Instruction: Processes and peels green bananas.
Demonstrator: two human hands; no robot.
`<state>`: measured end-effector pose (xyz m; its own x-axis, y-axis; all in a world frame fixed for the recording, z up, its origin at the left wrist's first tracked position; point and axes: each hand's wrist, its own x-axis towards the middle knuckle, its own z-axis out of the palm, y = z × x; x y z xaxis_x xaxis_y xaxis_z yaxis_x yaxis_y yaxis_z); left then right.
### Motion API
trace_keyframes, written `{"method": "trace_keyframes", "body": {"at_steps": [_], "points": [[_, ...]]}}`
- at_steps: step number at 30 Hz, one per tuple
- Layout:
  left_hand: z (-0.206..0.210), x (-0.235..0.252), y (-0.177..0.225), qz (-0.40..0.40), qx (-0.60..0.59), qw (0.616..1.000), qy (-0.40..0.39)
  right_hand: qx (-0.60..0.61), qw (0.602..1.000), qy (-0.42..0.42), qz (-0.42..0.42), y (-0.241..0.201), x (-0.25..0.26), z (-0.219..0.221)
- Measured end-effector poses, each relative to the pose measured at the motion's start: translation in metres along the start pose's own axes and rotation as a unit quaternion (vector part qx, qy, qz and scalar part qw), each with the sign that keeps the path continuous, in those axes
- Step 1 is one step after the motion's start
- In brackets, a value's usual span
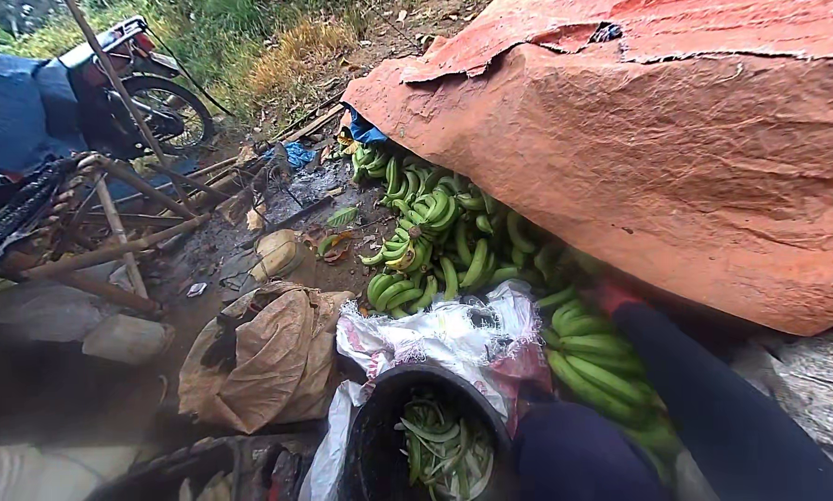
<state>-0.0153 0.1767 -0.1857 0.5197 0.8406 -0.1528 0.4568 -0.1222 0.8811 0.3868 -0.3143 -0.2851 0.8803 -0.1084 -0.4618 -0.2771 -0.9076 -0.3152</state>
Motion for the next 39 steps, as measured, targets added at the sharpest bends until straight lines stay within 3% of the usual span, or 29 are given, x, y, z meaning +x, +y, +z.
{"method": "trace_keyframes", "body": {"at_steps": [3, 6, 11, 15, 17, 19, 22, 24, 26, 28, 30, 31, 35, 39], "points": [[0.010, -0.002, 0.015, -0.031, 0.016, 0.999, -0.009, 0.037, 0.998, 0.001, -0.044, 0.014, 0.033, 0.013], [0.033, -0.017, 0.058, -0.092, 0.020, 0.996, 0.000, 0.032, 0.998, -0.036, -0.047, 0.014, 0.037, 0.010], [0.029, -0.025, 0.058, -0.047, 0.036, 0.998, -0.007, -0.101, 0.991, 0.003, -0.086, -0.002, -0.002, 0.009], [0.030, -0.036, 0.062, -0.003, 0.029, 0.999, -0.014, 0.053, 0.985, -0.074, -0.149, -0.030, -0.075, -0.018], [0.038, -0.041, 0.060, 0.082, -0.005, 0.995, -0.059, 0.182, 0.941, -0.163, -0.234, -0.054, -0.125, -0.033], [0.052, -0.048, 0.064, 0.195, -0.030, 0.972, -0.130, 0.286, 0.863, -0.300, -0.290, -0.086, -0.172, -0.053], [0.073, -0.069, 0.079, 0.361, -0.018, 0.907, -0.218, 0.306, 0.734, -0.487, -0.361, -0.128, -0.225, -0.061], [0.080, -0.088, 0.094, 0.390, 0.018, 0.885, -0.253, 0.292, 0.710, -0.510, -0.388, -0.154, -0.272, -0.048], [0.071, -0.106, 0.099, 0.287, 0.077, 0.918, -0.263, 0.285, 0.745, -0.448, -0.404, -0.171, -0.313, -0.029], [0.059, -0.115, 0.091, 0.098, 0.062, 0.953, -0.280, 0.279, 0.827, -0.276, -0.403, -0.179, -0.331, -0.002], [0.050, -0.118, 0.073, -0.045, -0.001, 0.959, -0.279, 0.256, 0.856, -0.133, -0.429, -0.171, -0.331, 0.030], [0.048, -0.118, 0.064, -0.091, -0.046, 0.957, -0.272, 0.228, 0.858, -0.105, -0.448, -0.163, -0.336, 0.041], [0.043, -0.111, 0.042, -0.137, -0.078, 0.942, -0.297, -0.007, 0.886, -0.152, -0.437, -0.140, -0.374, 0.068], [0.045, -0.108, 0.033, -0.113, -0.113, 0.927, -0.339, -0.106, 0.907, -0.153, -0.378, -0.139, -0.378, 0.085]]}}
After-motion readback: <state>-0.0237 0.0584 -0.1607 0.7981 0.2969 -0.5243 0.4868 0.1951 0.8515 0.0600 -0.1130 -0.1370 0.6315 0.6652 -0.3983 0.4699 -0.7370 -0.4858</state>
